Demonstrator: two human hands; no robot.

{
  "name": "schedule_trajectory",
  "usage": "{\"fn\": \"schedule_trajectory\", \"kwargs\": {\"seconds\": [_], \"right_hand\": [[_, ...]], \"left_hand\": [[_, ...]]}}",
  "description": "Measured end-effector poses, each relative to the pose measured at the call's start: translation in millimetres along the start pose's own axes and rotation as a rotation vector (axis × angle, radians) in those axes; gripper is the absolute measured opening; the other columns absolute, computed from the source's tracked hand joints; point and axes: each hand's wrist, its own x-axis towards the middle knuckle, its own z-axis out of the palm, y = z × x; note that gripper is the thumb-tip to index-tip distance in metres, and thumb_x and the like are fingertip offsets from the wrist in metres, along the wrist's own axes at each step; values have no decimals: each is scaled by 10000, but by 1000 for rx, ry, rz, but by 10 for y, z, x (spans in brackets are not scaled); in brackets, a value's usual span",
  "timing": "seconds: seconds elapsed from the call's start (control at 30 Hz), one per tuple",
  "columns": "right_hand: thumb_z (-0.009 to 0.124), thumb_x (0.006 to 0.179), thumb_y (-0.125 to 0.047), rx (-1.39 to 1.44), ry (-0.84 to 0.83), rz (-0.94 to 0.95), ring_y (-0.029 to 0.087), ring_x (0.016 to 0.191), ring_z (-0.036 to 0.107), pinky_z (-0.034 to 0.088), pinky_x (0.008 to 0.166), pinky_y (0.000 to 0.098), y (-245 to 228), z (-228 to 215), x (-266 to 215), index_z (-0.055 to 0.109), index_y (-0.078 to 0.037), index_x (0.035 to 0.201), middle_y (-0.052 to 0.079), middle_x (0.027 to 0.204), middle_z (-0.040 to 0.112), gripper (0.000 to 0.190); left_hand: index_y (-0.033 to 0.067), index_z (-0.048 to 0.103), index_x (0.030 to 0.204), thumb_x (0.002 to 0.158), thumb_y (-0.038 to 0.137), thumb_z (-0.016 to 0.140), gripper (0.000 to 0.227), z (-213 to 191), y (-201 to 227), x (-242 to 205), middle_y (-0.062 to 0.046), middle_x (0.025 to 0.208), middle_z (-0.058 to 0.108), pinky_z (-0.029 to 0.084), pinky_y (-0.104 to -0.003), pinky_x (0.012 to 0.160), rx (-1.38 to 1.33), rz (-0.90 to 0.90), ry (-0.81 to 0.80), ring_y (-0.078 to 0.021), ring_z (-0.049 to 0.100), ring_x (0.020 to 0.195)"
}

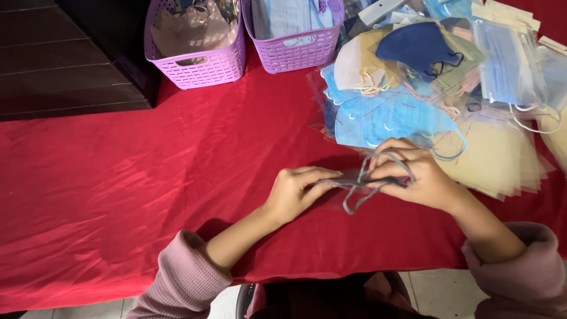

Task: The person picks up face masks from a pile and places them into clear plastic sleeves by hand.

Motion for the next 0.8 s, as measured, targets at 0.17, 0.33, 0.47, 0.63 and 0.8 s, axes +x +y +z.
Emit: {"fn": "schedule_trajectory", "kwargs": {"seconds": [0.17,0.33,0.47,0.63,0.8], "right_hand": [[592,962,-336,-70,118,-222,340,959,705,520,829,458,82,77,-76,768,-91,860,113,1015,758,318],[510,1045,-112,-155,196,-315,382,1021,738,519,911,499,-132,152,63,721,38,1062,163,1051,772,259],[542,1045,-128,-355,254,-415,322,993,736,462,943,507,-22,196,-62,778,-85,967,48,1020,788,252],[629,1002,-100,-542,267,-457,275,924,715,411,884,512,78,123,-199,781,-123,878,-1,970,784,197],[610,1033,-127,-655,275,-463,221,863,676,392,843,434,95,235,-158,713,-147,793,-15,942,765,262]], "left_hand": [[80,764,1079,1040,181,579,214,-4,116,13,-124,1054,779,604,-465,883,218,461,90,-333,758,1011],[127,787,989,1066,148,535,265,-2,284,80,-61,1033,790,565,-439,999,481,834,204,-263,774,1028],[269,710,1156,851,461,632,369,81,-21,-53,-40,1303,635,202,-624,1147,519,765,327,-272,519,1300],[108,119,1597,724,637,848,1254,212,-118,-115,-213,1643,-14,-61,-673,1224,138,193,596,-423,-70,1545],[-36,465,1473,989,305,673,627,452,-100,-136,-231,1377,594,463,-504,1076,-1107,-500,299,-308,583,1287]]}}
